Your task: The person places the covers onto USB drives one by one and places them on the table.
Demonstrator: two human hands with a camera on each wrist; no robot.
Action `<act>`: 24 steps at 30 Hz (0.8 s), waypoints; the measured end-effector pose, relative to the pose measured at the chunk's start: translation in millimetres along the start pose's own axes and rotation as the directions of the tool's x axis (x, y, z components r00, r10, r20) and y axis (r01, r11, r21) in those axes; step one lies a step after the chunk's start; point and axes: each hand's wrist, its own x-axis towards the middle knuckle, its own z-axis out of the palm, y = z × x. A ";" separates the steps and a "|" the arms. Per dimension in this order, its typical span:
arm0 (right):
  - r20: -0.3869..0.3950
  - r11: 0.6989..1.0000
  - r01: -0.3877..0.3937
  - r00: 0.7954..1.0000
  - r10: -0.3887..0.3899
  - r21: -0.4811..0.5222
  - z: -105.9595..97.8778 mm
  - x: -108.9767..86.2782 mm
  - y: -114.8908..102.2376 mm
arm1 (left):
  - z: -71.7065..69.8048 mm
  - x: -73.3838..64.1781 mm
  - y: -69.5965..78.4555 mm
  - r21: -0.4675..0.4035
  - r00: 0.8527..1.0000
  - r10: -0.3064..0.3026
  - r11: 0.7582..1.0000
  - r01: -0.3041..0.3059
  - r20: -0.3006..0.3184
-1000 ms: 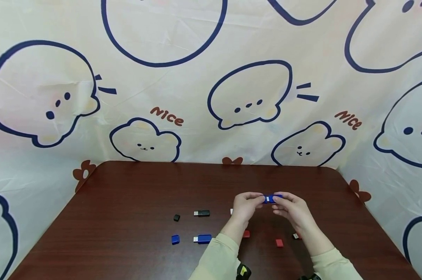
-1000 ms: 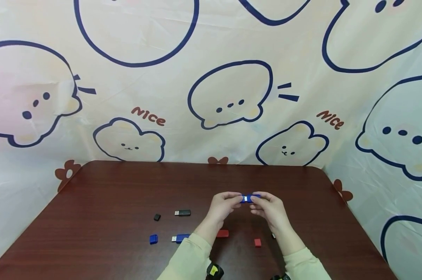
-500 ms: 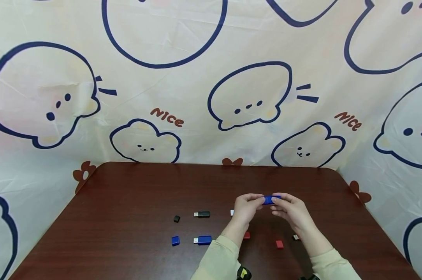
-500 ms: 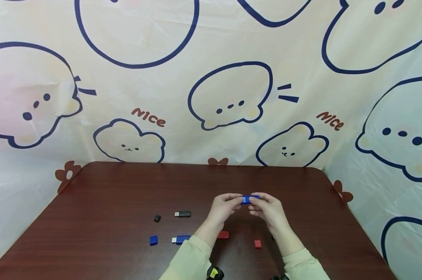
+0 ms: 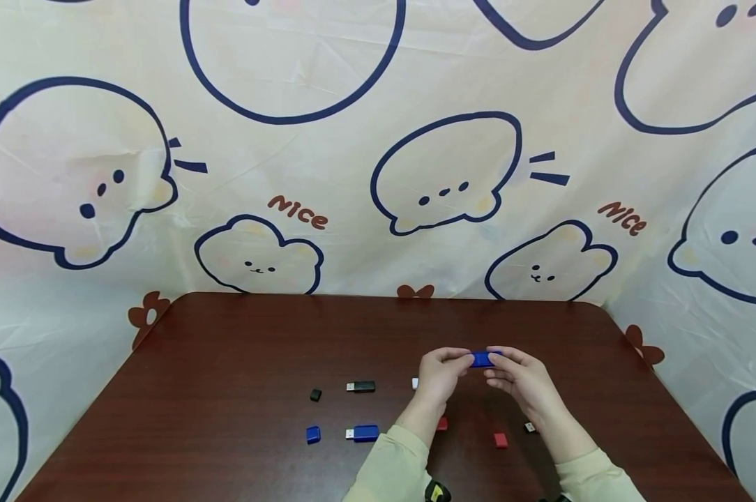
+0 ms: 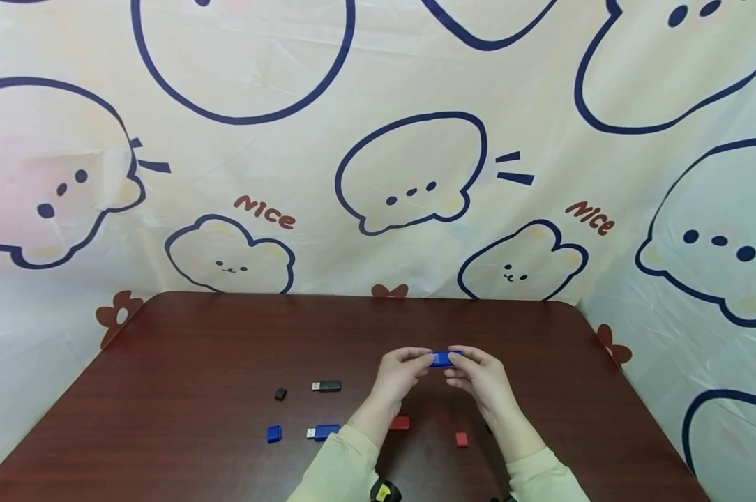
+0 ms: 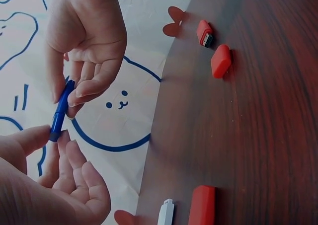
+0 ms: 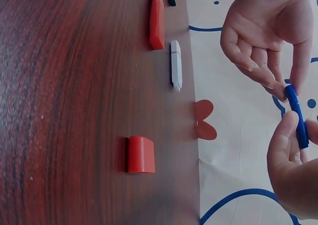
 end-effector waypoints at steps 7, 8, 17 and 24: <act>-0.001 1.000 0.009 1.000 -0.009 0.009 0.7 -0.9 0.2 | -0.8 -0.2 -2.6 0.018 1.000 -0.008 1.000 0.007 0.025; -0.002 1.000 0.010 1.000 -0.010 0.016 1.0 -1.0 0.4 | -0.9 -0.3 -2.8 0.020 1.000 -0.007 1.000 0.007 0.030; -0.003 1.000 0.005 1.000 -0.005 0.020 1.1 -2.2 1.7 | -2.5 0.7 -4.1 0.008 1.000 0.000 1.000 0.000 0.011; -0.031 1.000 -0.002 1.000 0.002 -0.008 2.2 -2.4 1.9 | -3.1 1.3 -3.5 0.022 1.000 0.009 1.000 -0.009 0.000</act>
